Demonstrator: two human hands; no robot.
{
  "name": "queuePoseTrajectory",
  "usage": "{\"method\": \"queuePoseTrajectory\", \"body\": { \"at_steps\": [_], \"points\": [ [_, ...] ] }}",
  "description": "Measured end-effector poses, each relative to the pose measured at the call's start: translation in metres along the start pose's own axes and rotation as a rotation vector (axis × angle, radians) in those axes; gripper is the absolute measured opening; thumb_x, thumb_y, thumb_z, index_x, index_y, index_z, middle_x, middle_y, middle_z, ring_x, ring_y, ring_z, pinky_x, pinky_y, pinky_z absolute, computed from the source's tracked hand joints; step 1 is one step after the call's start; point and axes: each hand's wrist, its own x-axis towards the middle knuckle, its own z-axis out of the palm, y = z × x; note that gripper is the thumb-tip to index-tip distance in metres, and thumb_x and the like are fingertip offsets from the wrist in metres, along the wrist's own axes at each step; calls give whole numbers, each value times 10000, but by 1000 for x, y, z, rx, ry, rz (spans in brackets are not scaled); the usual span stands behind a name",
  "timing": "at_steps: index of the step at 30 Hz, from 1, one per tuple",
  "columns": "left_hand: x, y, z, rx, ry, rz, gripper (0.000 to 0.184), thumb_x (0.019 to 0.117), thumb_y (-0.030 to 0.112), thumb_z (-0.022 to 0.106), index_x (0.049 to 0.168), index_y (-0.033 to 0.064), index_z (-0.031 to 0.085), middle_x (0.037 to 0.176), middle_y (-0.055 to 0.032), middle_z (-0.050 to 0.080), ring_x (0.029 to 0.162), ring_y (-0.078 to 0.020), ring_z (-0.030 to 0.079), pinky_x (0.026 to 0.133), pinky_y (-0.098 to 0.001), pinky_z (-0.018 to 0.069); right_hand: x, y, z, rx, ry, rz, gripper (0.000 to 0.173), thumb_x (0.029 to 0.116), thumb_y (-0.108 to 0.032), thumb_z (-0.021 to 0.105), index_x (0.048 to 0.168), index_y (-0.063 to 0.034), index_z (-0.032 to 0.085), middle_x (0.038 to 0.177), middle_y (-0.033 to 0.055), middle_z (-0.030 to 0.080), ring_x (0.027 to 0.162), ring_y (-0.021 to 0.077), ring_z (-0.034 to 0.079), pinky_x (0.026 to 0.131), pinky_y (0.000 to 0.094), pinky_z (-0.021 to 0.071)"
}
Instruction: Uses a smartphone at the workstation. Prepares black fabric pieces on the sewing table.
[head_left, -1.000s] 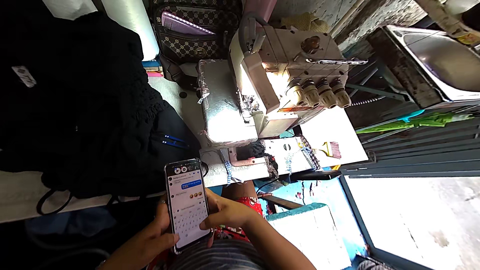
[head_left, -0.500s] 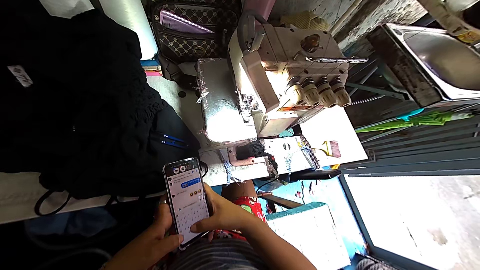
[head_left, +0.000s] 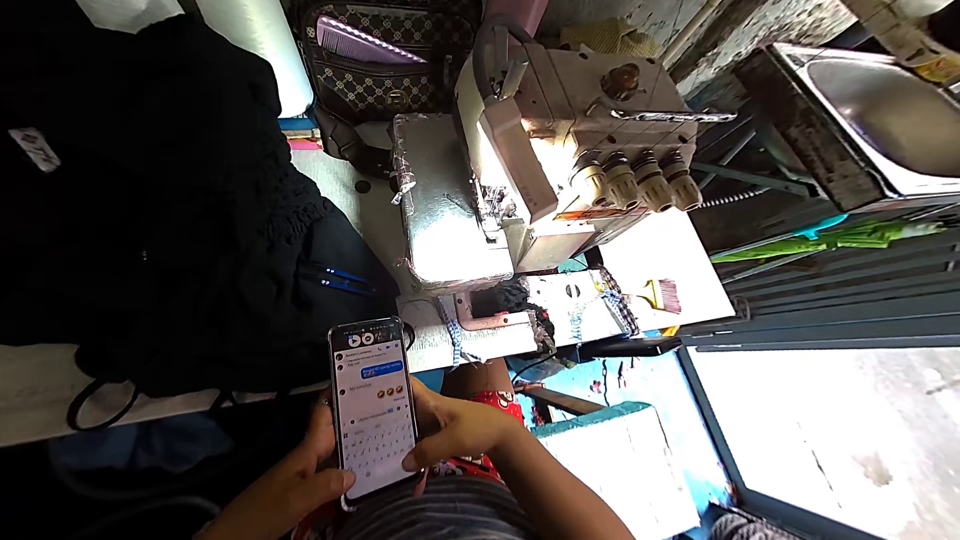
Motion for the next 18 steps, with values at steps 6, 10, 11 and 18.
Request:
{"method": "queuePoseTrajectory", "body": {
  "at_steps": [6, 10, 11, 18],
  "points": [
    [1, -2, -4, -32, -60, 30, 790, 967, 131, 622, 1555, 264, 111, 1510, 81, 512, 1341, -118, 553, 1118, -338, 483, 0, 0, 0, 37, 23, 19, 704, 922, 63, 505, 1502, -111, 147, 1343, 36, 568, 1161, 144, 651, 799, 333, 615],
    [0, -4, -5, -28, -51, 4, 822, 945, 129, 625, 1560, 264, 98, 1511, 83, 510, 1334, -114, 559, 1110, -334, 489, -1, 3, -1, 81, -19, 5, 780, 877, 76, 515, 1510, -124, 107, 1387, 38, 544, 1202, 172, 647, 783, 360, 631],
    [-1, -3, -5, -26, -55, 1, 817, 948, 130, 625, 1560, 266, 102, 1511, 83, 512, 1330, -115, 563, 1108, -332, 491, -2, 3, -2, 87, -27, 5, 790, 872, 82, 511, 1514, -124, 99, 1398, 43, 534, 1214, 175, 639, 790, 366, 630],
    [0, -3, -6, -30, -96, 32, 791, 965, 122, 622, 1560, 269, 122, 1509, 78, 518, 1341, -121, 556, 1117, -339, 483, -2, 3, -2, 105, -34, 16, 760, 872, 48, 496, 1507, -152, 131, 1408, 34, 533, 1218, 175, 632, 762, 360, 624]
  ]
}}
